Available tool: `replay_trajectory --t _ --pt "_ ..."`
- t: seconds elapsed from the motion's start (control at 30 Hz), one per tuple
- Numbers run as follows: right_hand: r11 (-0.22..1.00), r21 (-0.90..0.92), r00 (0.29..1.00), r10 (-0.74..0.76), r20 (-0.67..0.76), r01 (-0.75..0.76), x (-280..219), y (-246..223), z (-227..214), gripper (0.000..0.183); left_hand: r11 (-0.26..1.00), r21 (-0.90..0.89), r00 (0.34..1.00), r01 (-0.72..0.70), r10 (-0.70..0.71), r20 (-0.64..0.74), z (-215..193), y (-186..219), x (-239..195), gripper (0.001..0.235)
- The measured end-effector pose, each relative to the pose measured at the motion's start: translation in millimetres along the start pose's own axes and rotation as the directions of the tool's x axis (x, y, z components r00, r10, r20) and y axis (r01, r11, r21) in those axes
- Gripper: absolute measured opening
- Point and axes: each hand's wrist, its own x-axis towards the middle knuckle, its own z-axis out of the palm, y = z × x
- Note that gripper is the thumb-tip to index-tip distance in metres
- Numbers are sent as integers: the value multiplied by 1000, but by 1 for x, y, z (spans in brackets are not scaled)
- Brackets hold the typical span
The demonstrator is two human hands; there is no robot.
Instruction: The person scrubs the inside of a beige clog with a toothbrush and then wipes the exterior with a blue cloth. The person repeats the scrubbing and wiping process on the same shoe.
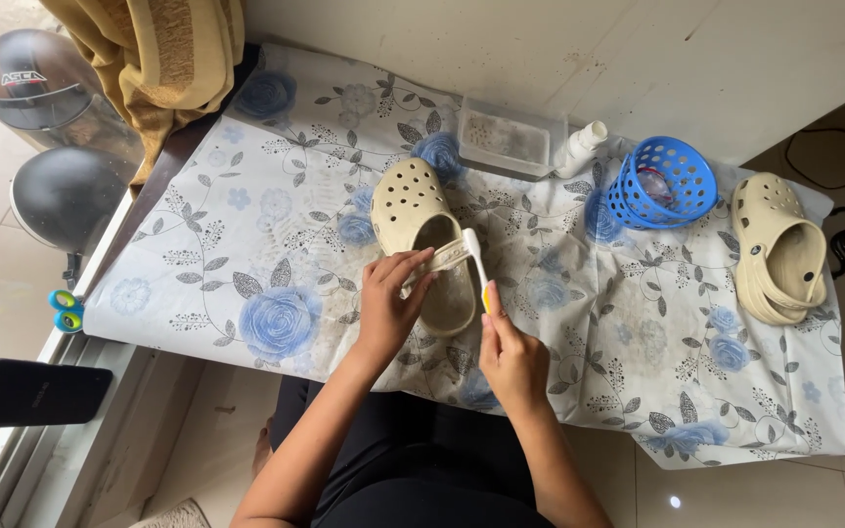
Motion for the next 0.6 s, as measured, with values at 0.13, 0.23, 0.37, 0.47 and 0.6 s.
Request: replay_trajectory --t 0.13,0.23,0.37,0.47,0.6 --pt "998 28 993 -54 106 52 -7 -14 -4 44 999 -3 999 -33 33 -22 3 -4 -2 26" --pt "998 -30 996 57 62 -55 -9 3 -4 43 999 3 999 -36 36 -16 2 -2 -1 26" --pt "991 133 988 -13 153 -7 -12 -13 -13 40 998 11 998 -67 67 5 2 -5 -6 28" --pt "996 89 987 -34 156 21 -12 -19 -12 41 998 13 997 -69 68 20 -3 3 -4 28" --pt "992 78 995 97 38 -100 -6 -7 -6 43 999 -15 1000 -31 31 -5 -6 8 -3 26"
